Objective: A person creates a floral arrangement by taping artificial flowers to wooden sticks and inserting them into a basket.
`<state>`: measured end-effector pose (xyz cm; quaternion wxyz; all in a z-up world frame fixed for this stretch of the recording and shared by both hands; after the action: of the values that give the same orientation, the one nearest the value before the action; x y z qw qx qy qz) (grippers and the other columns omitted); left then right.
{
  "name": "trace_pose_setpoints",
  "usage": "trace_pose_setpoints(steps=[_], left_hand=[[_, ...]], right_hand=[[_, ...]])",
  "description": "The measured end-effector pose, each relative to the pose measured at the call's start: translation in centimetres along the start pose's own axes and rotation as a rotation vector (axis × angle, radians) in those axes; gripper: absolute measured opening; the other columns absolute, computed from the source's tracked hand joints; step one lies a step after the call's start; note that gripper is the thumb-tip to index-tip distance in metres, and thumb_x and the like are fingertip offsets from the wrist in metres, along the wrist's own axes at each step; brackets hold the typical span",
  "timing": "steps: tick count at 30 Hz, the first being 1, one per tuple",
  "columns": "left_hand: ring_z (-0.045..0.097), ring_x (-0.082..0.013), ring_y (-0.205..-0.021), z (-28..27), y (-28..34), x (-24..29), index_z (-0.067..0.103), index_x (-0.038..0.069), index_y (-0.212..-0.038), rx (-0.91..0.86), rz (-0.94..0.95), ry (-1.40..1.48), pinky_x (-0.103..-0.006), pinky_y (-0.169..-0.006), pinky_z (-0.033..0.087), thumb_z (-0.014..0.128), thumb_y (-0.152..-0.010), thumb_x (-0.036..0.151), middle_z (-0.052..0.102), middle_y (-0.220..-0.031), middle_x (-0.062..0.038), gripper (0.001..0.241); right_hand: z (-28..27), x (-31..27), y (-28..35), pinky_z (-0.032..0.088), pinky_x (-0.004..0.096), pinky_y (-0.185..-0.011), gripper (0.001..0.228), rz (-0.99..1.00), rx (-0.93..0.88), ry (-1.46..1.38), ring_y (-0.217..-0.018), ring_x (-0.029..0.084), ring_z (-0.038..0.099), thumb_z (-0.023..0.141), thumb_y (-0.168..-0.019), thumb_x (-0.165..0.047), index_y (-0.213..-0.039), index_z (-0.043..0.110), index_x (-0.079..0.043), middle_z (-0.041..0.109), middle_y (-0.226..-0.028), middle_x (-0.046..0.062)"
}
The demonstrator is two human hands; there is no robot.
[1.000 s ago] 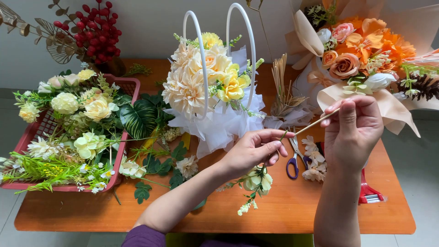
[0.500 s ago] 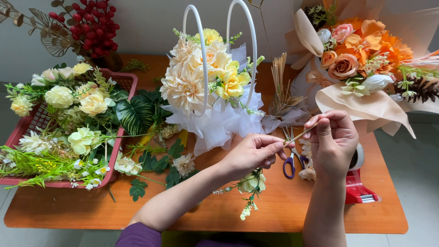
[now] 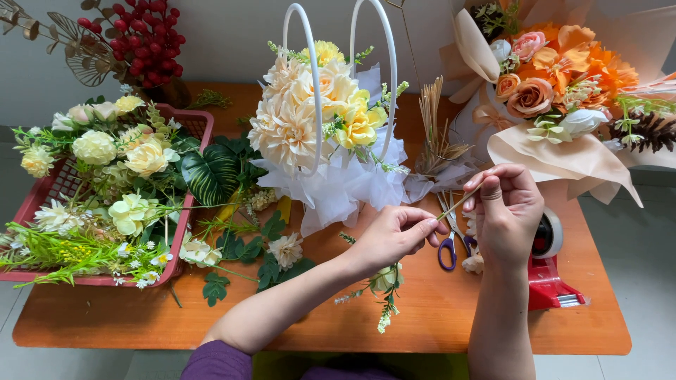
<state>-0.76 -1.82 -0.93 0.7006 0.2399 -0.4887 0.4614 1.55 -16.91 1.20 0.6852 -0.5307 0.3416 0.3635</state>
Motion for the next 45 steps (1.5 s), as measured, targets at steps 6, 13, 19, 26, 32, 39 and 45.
trace_pose_setpoints(steps=[6,13,19,26,32,39,45], left_hand=[[0.044,-0.0045,-0.044,0.0,-0.4,-0.7,0.065,0.005,-0.078,0.089,0.044,-0.208,-0.0142,-0.041,0.037,0.051,-0.086,0.007,0.06,-0.058,-0.005,0.016],[0.045,-0.0044,-0.042,0.7,-0.6,-1.9,0.066,0.006,-0.074,0.103,-0.046,-0.243,-0.0145,-0.04,0.038,0.052,-0.084,0.008,0.06,-0.055,-0.004,0.017],[0.044,-0.005,-0.042,1.6,-0.3,-2.8,0.067,0.003,-0.075,0.072,-0.141,-0.236,-0.0156,-0.04,0.038,0.051,-0.082,0.006,0.06,-0.054,-0.006,0.018],[0.042,-0.0063,-0.04,3.5,0.6,-3.3,0.067,0.0,-0.074,-0.011,-0.243,-0.234,-0.0167,-0.039,0.037,0.051,-0.082,0.004,0.058,-0.053,-0.008,0.018],[0.043,-0.0063,-0.04,4.5,0.6,-3.8,0.067,0.0,-0.074,-0.065,-0.261,-0.253,-0.0165,-0.038,0.037,0.051,-0.082,0.003,0.059,-0.053,-0.009,0.018],[0.043,-0.0059,-0.04,5.6,0.7,-4.7,0.066,0.001,-0.072,-0.092,-0.254,-0.232,-0.0157,-0.038,0.036,0.051,-0.081,0.003,0.058,-0.053,-0.008,0.017],[0.043,-0.0057,-0.04,6.0,0.6,-5.0,0.066,0.002,-0.071,-0.105,-0.253,-0.243,-0.0155,-0.038,0.035,0.051,-0.08,0.002,0.058,-0.052,-0.007,0.018]], right_hand=[[0.0,-0.4,0.3,0.049,0.017,-0.051,0.009,0.077,0.019,0.036,-0.052,0.011,0.054,0.045,-0.094,-0.01,-0.093,0.044,-0.001,0.056,-0.076,0.016],[-3.7,-2.4,4.5,0.041,0.015,-0.048,0.011,-0.021,0.254,0.341,-0.055,0.01,0.052,0.048,-0.092,-0.003,-0.102,0.047,0.001,0.055,-0.087,0.013],[-12.9,-2.5,9.2,0.042,0.022,-0.066,0.007,-0.051,0.606,0.805,-0.081,0.013,0.049,0.052,-0.093,0.004,-0.1,0.051,0.003,0.05,-0.093,0.011],[-18.9,-3.2,9.5,0.044,0.034,-0.081,0.021,0.685,0.37,0.709,-0.094,0.015,0.05,0.047,-0.093,-0.02,-0.102,0.062,-0.008,0.059,-0.098,0.008],[-18.0,-5.4,7.7,0.045,0.038,-0.081,0.024,0.72,0.145,0.759,-0.092,0.021,0.051,0.045,-0.091,-0.018,-0.105,0.06,-0.005,0.058,-0.093,0.014],[-19.1,-3.6,7.6,0.048,0.043,-0.077,0.022,0.812,0.051,0.756,-0.084,0.021,0.058,0.051,-0.086,-0.016,-0.089,0.063,0.002,0.058,-0.1,0.017],[-19.3,-3.0,8.3,0.049,0.04,-0.076,0.017,0.858,0.174,0.602,-0.083,0.018,0.057,0.055,-0.083,-0.011,-0.083,0.059,0.006,0.056,-0.106,0.019]])
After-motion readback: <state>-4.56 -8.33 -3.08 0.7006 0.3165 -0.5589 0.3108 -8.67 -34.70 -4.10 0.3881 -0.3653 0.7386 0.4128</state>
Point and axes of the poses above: each hand's wrist, its own y-axis away from the middle knuckle, its own z-axis out of the palm, x = y × z, the point moved 1 cm from there along -y, towards the middle knuckle
